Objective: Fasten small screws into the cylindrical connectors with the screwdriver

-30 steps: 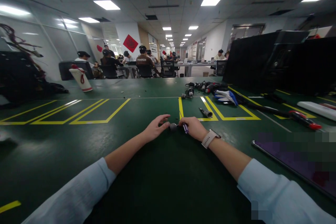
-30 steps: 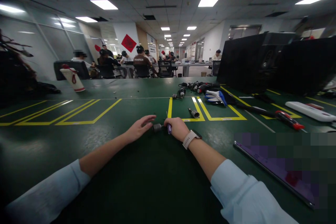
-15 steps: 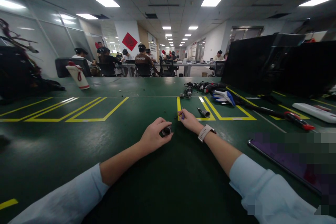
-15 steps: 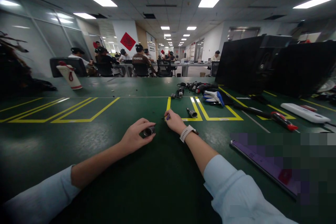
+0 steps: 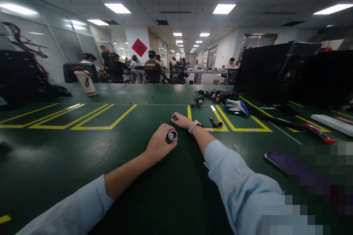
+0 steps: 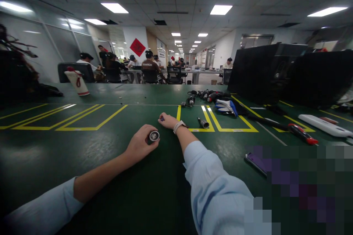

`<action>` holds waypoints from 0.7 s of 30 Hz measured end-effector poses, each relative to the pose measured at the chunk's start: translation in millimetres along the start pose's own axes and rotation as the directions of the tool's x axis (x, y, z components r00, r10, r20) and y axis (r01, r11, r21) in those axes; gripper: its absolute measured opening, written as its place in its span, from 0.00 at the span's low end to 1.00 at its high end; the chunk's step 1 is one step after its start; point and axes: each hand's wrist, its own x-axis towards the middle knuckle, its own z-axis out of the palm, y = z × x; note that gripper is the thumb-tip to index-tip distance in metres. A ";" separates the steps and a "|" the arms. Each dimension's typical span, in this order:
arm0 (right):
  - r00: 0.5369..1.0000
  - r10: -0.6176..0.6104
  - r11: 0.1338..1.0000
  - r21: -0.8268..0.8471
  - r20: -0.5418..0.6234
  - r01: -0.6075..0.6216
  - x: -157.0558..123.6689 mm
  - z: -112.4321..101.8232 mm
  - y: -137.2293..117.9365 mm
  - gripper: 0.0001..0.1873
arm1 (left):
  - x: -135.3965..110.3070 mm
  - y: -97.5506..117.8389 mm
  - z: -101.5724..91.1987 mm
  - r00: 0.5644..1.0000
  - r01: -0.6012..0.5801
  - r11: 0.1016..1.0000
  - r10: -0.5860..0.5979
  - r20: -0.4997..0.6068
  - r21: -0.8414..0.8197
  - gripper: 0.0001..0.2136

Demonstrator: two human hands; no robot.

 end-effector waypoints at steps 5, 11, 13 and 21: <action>0.989 -0.121 0.990 0.081 0.086 0.114 -26.3 -6.4 -7.7 0.03 | 0.9 -6.4 0.0 0.995 0.085 0.995 -0.088 -0.055 -0.058 0.10; 0.970 -0.182 0.977 0.143 0.162 0.159 -100.6 -18.9 -28.8 0.04 | -2.6 -19.4 6.1 0.915 0.341 0.876 -0.393 -0.095 -0.342 0.17; 0.964 -0.200 0.973 0.154 0.174 0.174 -128.8 -23.2 -40.1 0.04 | -5.3 -18.8 5.8 0.881 0.386 0.793 -0.468 -0.067 -0.471 0.18; 0.929 -0.282 0.956 -0.013 0.238 0.293 -226.6 -24.6 -95.2 0.09 | -18.4 -1.0 -0.3 0.754 0.514 0.532 -0.655 0.058 -0.674 0.20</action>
